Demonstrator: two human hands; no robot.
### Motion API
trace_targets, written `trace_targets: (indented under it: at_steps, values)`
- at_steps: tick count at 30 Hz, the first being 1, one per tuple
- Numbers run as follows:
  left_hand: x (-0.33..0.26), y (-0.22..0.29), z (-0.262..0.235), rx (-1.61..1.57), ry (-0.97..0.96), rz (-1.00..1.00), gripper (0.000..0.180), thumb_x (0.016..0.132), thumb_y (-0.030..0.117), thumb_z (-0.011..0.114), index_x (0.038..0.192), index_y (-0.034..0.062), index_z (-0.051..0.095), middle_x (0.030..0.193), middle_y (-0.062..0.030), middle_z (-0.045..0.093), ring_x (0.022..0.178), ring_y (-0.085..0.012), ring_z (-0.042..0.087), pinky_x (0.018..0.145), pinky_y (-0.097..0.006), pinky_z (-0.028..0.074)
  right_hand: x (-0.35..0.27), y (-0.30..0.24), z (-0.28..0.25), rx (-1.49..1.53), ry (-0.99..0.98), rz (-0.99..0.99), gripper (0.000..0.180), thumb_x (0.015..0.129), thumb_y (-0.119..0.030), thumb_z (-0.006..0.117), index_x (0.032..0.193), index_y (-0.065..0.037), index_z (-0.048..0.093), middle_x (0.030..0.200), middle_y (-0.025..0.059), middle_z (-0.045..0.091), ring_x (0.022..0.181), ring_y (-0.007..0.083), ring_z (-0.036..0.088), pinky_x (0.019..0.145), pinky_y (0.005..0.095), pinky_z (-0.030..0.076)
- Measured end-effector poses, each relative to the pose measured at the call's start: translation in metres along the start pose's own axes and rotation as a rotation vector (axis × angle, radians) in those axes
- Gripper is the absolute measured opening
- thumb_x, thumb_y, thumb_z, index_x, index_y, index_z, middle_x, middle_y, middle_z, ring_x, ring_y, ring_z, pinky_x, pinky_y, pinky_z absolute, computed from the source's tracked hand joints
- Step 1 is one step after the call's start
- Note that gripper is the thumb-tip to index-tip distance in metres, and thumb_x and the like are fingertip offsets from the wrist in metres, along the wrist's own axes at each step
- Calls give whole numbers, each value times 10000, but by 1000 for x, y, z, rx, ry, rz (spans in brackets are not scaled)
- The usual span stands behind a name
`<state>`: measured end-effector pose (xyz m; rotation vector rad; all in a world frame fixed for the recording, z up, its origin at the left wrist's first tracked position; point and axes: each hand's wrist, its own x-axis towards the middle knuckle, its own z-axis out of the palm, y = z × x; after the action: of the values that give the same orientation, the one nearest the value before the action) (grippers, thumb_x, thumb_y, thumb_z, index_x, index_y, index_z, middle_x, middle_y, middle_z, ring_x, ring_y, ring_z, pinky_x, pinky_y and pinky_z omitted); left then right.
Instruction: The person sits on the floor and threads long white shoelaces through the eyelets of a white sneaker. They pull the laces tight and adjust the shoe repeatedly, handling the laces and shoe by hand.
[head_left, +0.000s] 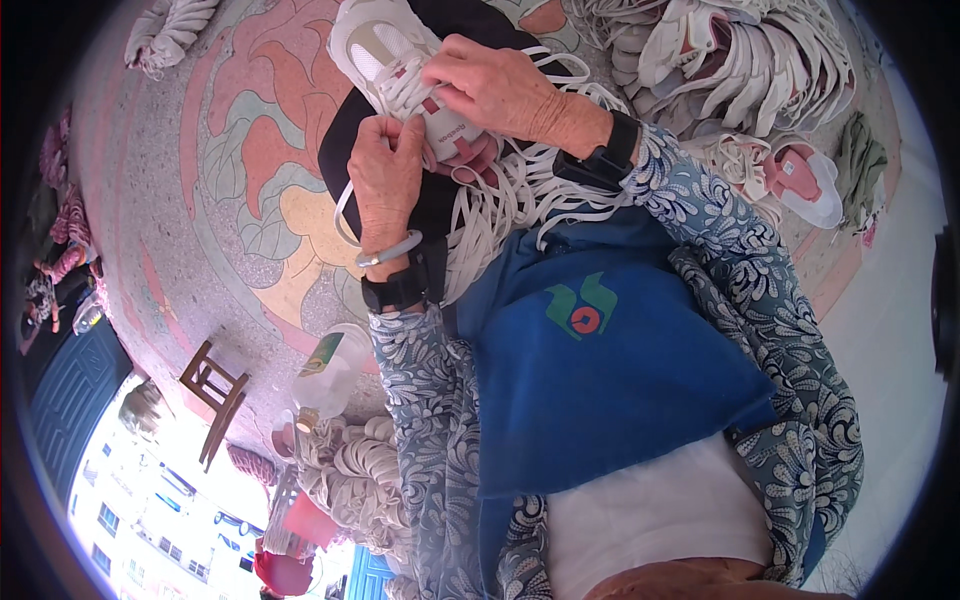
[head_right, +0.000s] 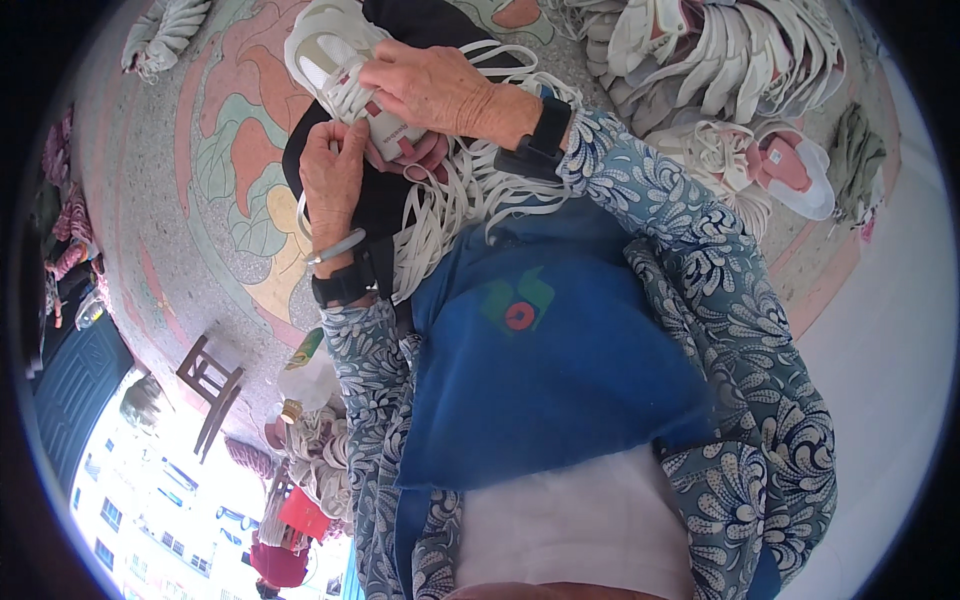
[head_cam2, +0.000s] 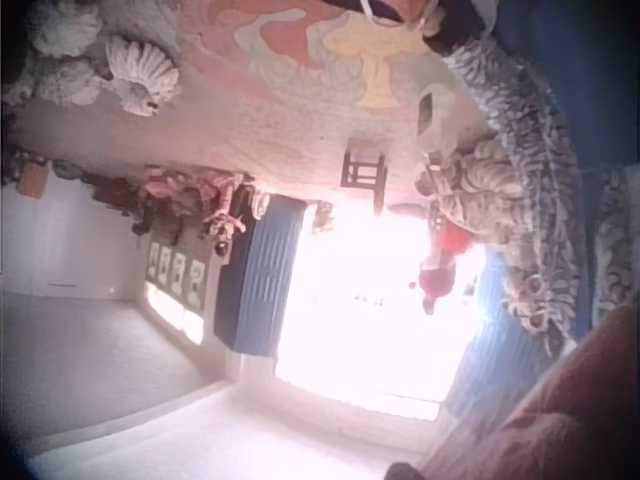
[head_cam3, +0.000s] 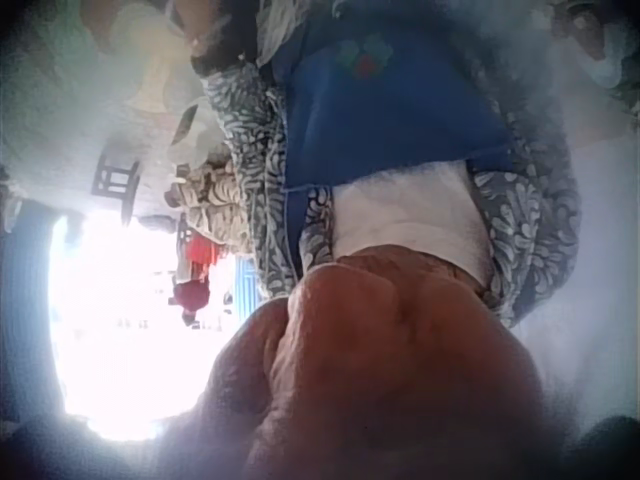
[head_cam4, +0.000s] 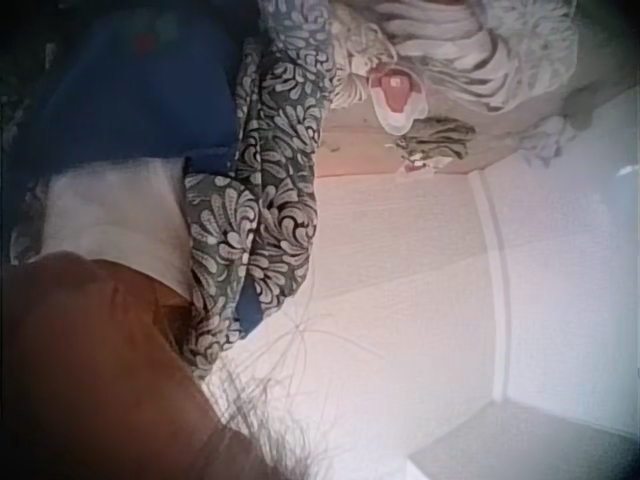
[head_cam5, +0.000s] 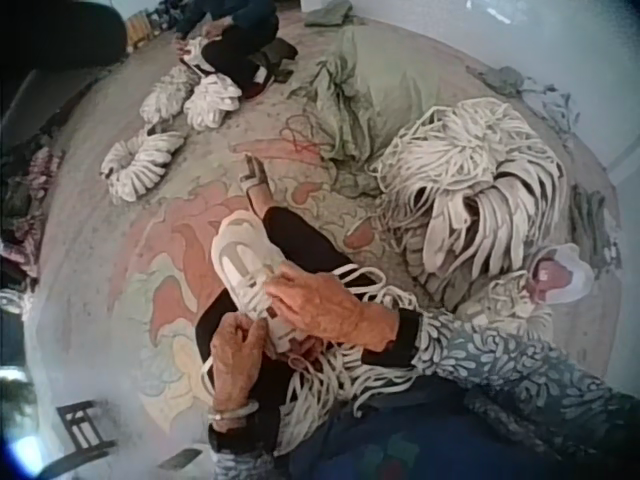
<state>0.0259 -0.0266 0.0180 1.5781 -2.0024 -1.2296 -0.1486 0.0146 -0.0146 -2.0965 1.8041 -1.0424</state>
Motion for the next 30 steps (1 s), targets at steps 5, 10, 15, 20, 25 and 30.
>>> trace_targets:
  at_steps: [5, 10, 15, 20, 25, 30]
  values:
    - [11, -28, -8, -123, -45, -38, 325, 875, 300, 666, 829, -19, 622, 652, -90, 599, 624, -154, 547, 615, -312, 465, -2, 3, -1, -20, -47, 39, 112, 879, -205, 599, 930, -108, 574, 897, 70, 543, 700, 296, 636, 609, 395, 542]
    - [7, -21, -10, 37, 8, -13, 327, 868, 307, 675, 844, -18, 644, 656, -90, 606, 610, -150, 543, 608, -320, 465, -1, 7, -1, 14, -89, 13, 100, 890, -172, 586, 925, -84, 554, 889, 74, 529, 706, 283, 611, 618, 361, 519]
    - [2, -18, -10, 18, 70, 5, 262, 859, 243, 694, 844, -12, 632, 660, -72, 605, 603, -128, 541, 588, -295, 465, -4, 17, -12, 218, -175, 18, 82, 890, -126, 579, 932, -61, 550, 886, 78, 516, 720, 254, 583, 642, 335, 487]
    - [-9, -7, 4, -251, 58, 67, 217, 846, 191, 721, 861, 9, 604, 697, -11, 591, 597, -70, 496, 546, -235, 428, -7, 16, -16, 225, -157, -17, 111, 868, -123, 608, 961, -67, 585, 881, 71, 517, 740, 239, 586, 654, 332, 485]
    - [-10, -6, 5, -204, 15, 63, 199, 845, 171, 721, 861, 20, 592, 714, 5, 598, 593, -44, 482, 534, -204, 418, -8, 8, -10, 77, -104, -15, 111, 852, -120, 620, 951, -71, 604, 880, 63, 523, 707, 231, 589, 639, 319, 491]
    - [-10, -12, 7, -150, -9, 65, 201, 845, 162, 720, 846, 16, 581, 683, -4, 591, 585, -47, 492, 536, -214, 425, 2, 9, -17, 386, -354, 196, 105, 849, -104, 585, 940, -56, 607, 802, 39, 540, 686, 155, 590, 613, 272, 477]
